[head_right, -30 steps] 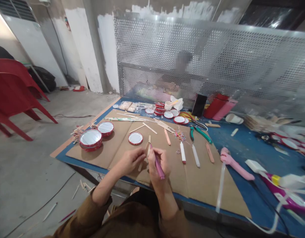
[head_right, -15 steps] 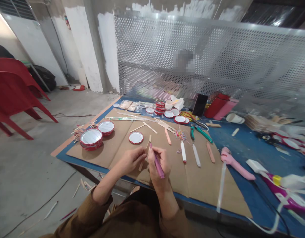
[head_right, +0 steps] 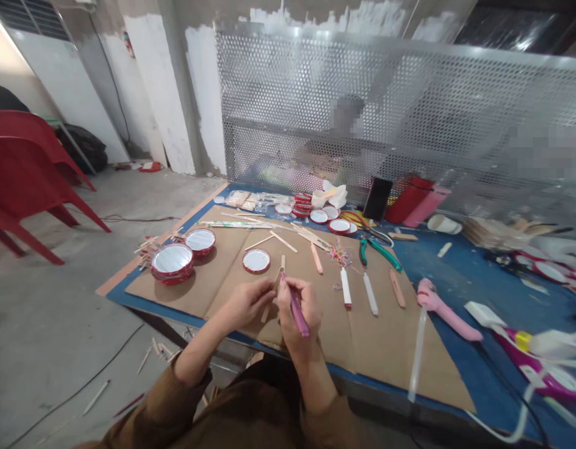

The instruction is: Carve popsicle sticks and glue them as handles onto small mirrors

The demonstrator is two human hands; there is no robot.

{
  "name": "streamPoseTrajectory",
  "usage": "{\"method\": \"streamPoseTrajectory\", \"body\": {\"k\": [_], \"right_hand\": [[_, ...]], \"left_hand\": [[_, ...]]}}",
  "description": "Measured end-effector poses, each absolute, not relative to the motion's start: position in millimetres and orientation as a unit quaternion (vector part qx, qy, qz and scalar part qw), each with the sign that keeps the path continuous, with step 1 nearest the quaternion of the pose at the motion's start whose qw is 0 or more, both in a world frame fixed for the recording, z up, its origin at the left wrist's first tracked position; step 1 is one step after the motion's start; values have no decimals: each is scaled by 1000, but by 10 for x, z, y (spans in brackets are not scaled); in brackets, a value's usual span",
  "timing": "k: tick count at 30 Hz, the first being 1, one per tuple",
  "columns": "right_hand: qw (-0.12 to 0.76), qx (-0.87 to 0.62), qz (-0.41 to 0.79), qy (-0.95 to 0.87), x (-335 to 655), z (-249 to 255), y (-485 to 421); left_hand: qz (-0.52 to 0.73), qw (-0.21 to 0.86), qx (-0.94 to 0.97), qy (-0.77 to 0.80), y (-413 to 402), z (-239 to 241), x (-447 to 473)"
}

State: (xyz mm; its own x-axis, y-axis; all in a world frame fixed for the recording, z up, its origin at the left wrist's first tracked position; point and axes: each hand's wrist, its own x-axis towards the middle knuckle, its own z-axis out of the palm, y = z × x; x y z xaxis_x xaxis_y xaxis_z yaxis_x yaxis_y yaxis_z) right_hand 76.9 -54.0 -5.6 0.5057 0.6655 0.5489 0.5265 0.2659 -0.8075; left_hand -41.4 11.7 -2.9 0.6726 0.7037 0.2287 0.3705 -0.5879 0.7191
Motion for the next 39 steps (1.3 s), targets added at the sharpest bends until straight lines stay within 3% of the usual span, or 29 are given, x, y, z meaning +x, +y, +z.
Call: {"method": "streamPoseTrajectory", "body": {"k": [22, 27, 30, 34, 36, 39], "right_hand": [[608, -614, 66, -499, 763, -118, -524], [586, -623, -17, -518, 787, -84, -527], [488, -652, -116, -568, 937, 18, -470], [202, -705, -180, -656, 1273, 219, -434], [101, -702, -187, -680, 1451, 316, -448], [89, -703, -184, -682, 1776, 460, -424]], "left_hand": [[258, 343, 847, 312, 119, -16, -405], [274, 371, 828, 320, 129, 1, -416], [290, 401, 803, 332, 132, 1, -420], [283, 473, 763, 337, 121, -1, -420], [277, 511, 743, 331, 116, -7, -418], [281, 538, 718, 341, 116, -28, -417]]}}
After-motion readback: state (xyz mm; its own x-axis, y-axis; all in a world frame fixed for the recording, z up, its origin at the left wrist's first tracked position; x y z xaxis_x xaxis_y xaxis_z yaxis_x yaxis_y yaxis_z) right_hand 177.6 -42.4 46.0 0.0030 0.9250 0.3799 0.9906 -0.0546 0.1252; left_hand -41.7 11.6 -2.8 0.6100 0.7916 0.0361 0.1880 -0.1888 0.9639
